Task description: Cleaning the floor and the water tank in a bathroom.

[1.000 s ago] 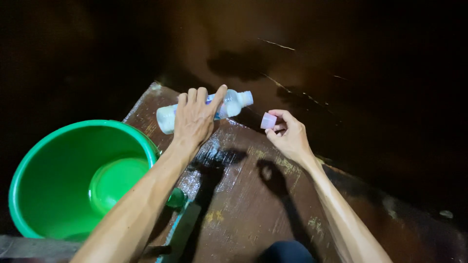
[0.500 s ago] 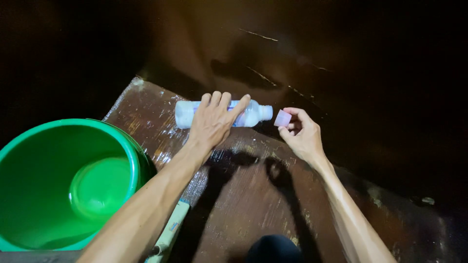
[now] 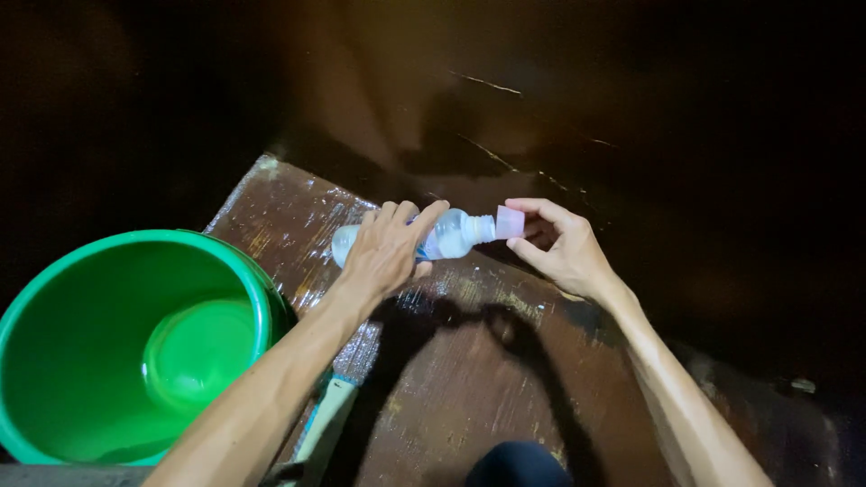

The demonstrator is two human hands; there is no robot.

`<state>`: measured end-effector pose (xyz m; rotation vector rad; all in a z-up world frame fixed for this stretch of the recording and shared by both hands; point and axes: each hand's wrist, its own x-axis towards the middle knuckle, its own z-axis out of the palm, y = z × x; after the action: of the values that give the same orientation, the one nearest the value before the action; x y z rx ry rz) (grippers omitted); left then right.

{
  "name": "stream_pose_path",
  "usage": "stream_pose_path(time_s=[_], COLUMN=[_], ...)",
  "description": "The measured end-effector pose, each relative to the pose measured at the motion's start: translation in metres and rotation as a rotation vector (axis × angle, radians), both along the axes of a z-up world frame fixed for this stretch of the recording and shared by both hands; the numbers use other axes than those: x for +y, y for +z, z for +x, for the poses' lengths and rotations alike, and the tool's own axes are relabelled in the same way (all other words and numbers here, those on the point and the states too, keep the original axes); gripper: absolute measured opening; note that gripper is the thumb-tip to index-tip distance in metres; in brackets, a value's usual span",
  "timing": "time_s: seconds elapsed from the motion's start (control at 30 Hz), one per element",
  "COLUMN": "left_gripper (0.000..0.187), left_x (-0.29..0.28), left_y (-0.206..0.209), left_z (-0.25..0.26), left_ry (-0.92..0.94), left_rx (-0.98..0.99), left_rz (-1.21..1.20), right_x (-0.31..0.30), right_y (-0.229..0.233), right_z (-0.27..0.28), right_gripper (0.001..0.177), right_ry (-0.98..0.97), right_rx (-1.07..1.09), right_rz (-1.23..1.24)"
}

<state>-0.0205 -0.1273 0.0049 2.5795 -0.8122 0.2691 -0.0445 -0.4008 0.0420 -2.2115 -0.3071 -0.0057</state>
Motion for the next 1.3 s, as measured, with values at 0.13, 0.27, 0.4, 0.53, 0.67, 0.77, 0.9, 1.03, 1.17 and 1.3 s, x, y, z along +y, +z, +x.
stream_pose_path(time_s=[0.13, 0.27, 0.4, 0.53, 0.67, 0.77, 0.9, 1.03, 1.17, 1.3], left_gripper=[0.093, 0.091, 0.095, 0.096, 0.095, 0.096, 0.095, 0.090, 0.091, 0.077], left_x=[0.023, 0.043, 0.048, 0.051, 0.057, 0.065, 0.072, 0.066, 0.063, 0.062], left_y=[-0.004, -0.006, -0.002, 0.009, 0.019, 0.019, 0.015, 0.014, 0.010, 0.025], left_z=[0.006, 0.014, 0.018, 0.012, 0.013, 0.010, 0.014, 0.003, -0.002, -0.009], left_ry=[-0.041, -0.143, -0.153, -0.084, -0.049, -0.074, -0.151, -0.127, -0.098, -0.064], left_rx=[0.031, 0.161, 0.176, 0.033, -0.101, -0.084, 0.075, 0.035, -0.070, 0.053], left_rz=[-0.038, -0.192, -0.245, -0.181, -0.116, -0.112, -0.197, -0.287, -0.322, -0.302], right_x=[0.028, 0.049, 0.065, 0.082, 0.100, 0.102, 0.104, 0.102, 0.107, 0.120], right_y=[0.027, 0.039, 0.036, 0.036, 0.030, 0.021, 0.038, 0.027, 0.021, 0.019], right_z=[0.003, 0.004, 0.010, 0.015, 0.021, 0.019, 0.005, 0.006, 0.004, 0.001], right_gripper=[0.047, 0.046, 0.046, 0.043, 0.034, 0.034, 0.044, 0.044, 0.041, 0.038], right_ry=[0.049, 0.281, 0.323, 0.248, -0.053, -0.004, 0.233, 0.168, 0.131, 0.055], right_rx=[-0.034, -0.283, -0.366, -0.236, 0.102, 0.033, -0.291, -0.203, -0.345, -0.354], right_rz=[-0.144, -0.233, -0.213, -0.239, -0.321, -0.244, -0.229, -0.202, -0.180, -0.139])
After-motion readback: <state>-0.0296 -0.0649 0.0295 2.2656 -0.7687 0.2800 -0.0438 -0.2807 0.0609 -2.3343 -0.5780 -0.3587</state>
